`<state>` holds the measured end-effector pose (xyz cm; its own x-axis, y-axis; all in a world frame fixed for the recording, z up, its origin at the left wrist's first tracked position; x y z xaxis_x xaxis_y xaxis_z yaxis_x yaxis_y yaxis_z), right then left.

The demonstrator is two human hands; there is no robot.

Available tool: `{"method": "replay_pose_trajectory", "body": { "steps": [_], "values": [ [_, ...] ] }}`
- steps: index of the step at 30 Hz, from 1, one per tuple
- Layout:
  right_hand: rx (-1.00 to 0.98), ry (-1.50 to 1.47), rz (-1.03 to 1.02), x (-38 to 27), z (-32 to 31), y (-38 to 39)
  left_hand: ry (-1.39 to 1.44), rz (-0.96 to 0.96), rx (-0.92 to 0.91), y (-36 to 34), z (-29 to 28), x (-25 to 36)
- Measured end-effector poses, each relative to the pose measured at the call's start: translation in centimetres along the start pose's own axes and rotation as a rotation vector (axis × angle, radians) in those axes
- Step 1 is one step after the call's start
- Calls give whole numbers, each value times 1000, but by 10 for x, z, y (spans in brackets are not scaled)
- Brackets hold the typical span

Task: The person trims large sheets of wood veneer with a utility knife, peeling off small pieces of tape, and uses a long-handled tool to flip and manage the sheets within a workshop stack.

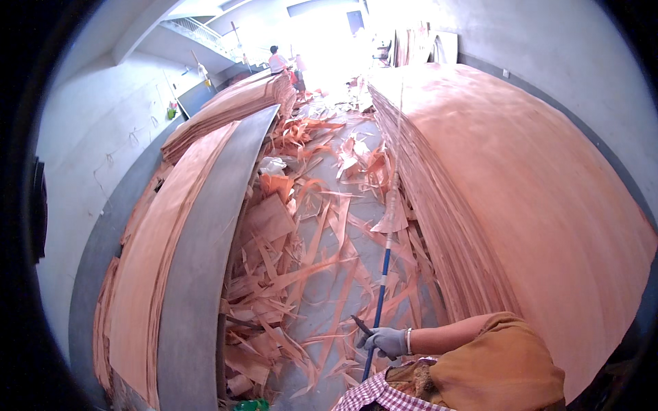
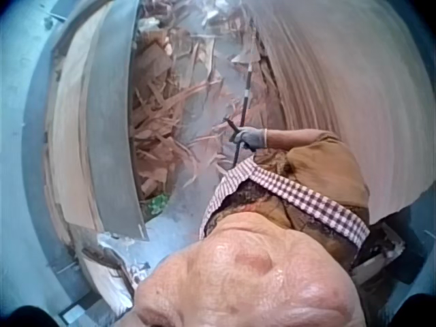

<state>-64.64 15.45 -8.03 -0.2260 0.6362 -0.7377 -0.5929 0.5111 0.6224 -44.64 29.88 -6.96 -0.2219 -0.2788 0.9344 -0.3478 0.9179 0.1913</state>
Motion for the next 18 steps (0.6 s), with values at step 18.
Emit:
{"method": "replay_pose_trajectory", "body": {
  "steps": [18],
  "values": [
    [-20,57,0,-8,-5,4,-34,-52,58,14,-13,-16]
  ]
}}
Point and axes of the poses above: each hand's wrist, its own y-axis away from the middle knuckle, its own z-axis out of the palm, x = y × z, the point moved 1 cm from there along -y, towards the middle knuckle, and after that the axes turned 3 degrees about y, right-handed, at the moved point
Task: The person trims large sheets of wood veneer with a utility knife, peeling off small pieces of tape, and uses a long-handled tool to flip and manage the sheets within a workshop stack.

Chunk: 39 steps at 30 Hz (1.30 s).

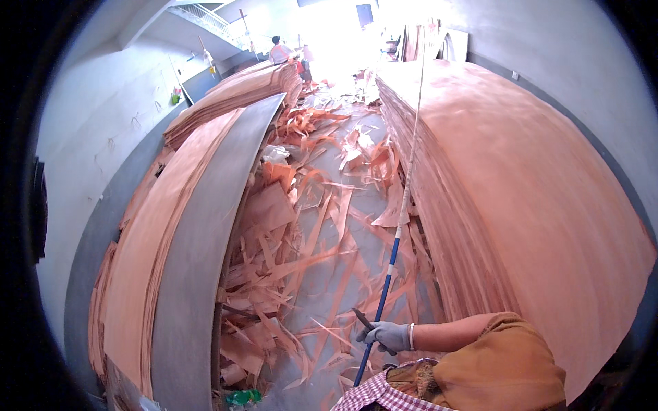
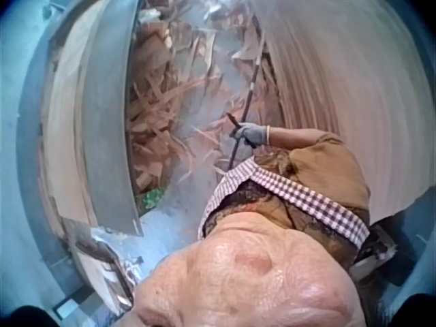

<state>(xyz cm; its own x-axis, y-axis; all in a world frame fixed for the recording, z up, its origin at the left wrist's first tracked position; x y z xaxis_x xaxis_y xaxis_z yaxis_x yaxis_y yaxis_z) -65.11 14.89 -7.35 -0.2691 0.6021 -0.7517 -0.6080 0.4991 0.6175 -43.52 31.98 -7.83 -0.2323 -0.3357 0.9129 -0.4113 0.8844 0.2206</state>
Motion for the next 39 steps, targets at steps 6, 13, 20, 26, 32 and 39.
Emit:
{"method": "replay_pose_trajectory", "body": {
  "steps": [6,13,20,26,32,39],
  "values": [
    [-88,46,46,-4,32,3,-45,6,63,31,-23,-24],
    [-247,274,39,-21,142,32,-462,-115,288,178,-113,-143],
    [-353,110,51,18,290,80,-615,-732,293,367,-175,-181],
    [-562,272,160,69,432,95,-514,-755,560,497,-237,-193],
    [-605,386,198,79,529,70,-444,-776,757,545,-283,-221],
    [-638,210,101,33,656,8,-778,-896,923,608,-391,-262]
  ]
}}
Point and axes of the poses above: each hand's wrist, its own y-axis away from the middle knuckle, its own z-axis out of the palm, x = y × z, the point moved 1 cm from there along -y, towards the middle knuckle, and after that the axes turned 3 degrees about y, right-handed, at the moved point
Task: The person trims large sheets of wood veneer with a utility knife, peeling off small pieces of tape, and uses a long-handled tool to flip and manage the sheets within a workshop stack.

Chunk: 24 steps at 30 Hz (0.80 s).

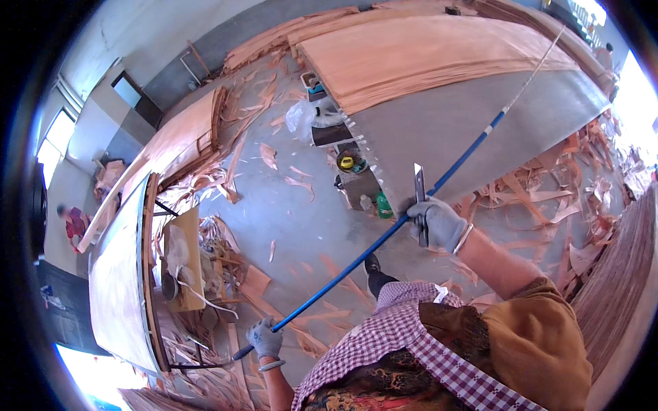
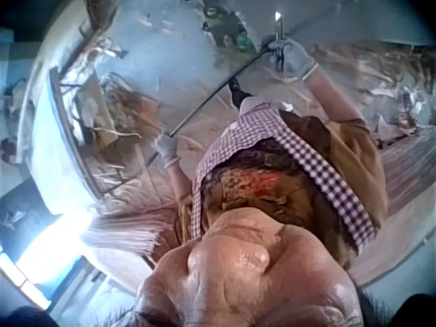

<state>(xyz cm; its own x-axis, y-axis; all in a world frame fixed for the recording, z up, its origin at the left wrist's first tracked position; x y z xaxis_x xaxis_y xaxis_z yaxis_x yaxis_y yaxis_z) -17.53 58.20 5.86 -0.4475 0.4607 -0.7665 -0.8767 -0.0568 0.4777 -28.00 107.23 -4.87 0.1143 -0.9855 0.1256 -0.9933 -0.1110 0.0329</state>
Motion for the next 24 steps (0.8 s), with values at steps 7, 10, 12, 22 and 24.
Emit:
{"method": "replay_pose_trajectory", "body": {
  "steps": [7,10,12,22,24],
  "values": [
    [-25,-127,0,-54,26,-137,-53,-124,8,-154,-17,2],
    [3,-92,-63,-97,-2,-185,-4,180,100,-233,-25,34],
    [83,150,-163,-128,62,-201,181,159,-5,-258,-47,7],
    [188,-81,-304,-145,45,-360,665,303,6,-476,-58,117],
    [370,61,-315,-139,7,-388,626,375,-13,-514,-81,159]
  ]
}}
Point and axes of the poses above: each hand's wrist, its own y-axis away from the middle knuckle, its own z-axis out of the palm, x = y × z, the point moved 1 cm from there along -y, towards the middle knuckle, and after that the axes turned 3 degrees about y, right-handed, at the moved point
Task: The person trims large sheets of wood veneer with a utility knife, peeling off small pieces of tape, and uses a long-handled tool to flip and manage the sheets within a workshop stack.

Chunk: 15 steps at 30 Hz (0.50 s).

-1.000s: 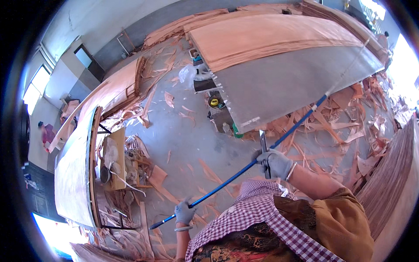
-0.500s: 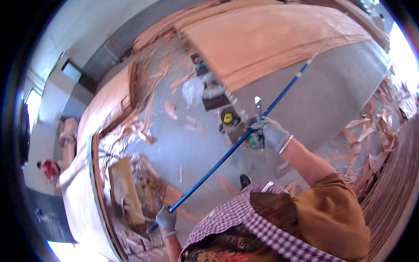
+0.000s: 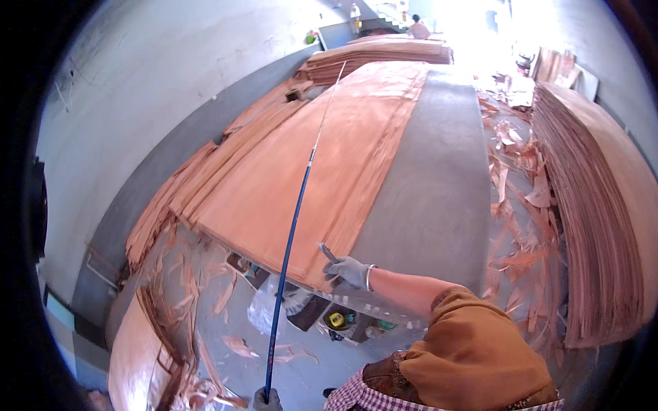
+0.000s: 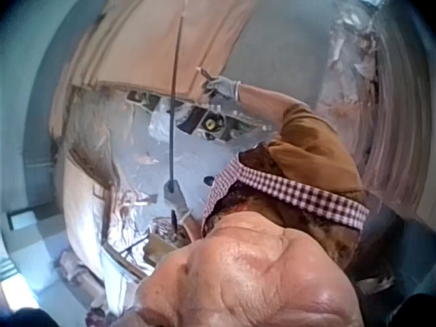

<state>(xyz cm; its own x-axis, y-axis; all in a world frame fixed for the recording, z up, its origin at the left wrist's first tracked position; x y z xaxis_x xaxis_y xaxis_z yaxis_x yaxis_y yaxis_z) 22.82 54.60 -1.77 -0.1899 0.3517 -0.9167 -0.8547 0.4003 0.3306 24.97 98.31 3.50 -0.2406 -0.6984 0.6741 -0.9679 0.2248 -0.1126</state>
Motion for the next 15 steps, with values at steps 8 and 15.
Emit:
{"method": "replay_pose_trajectory", "body": {
  "steps": [8,15],
  "values": [
    [486,1166,110,10,38,-40,511,82,-422,-164,22,-112],
    [552,1147,176,18,39,-33,579,187,-525,-263,17,-93]
  ]
}}
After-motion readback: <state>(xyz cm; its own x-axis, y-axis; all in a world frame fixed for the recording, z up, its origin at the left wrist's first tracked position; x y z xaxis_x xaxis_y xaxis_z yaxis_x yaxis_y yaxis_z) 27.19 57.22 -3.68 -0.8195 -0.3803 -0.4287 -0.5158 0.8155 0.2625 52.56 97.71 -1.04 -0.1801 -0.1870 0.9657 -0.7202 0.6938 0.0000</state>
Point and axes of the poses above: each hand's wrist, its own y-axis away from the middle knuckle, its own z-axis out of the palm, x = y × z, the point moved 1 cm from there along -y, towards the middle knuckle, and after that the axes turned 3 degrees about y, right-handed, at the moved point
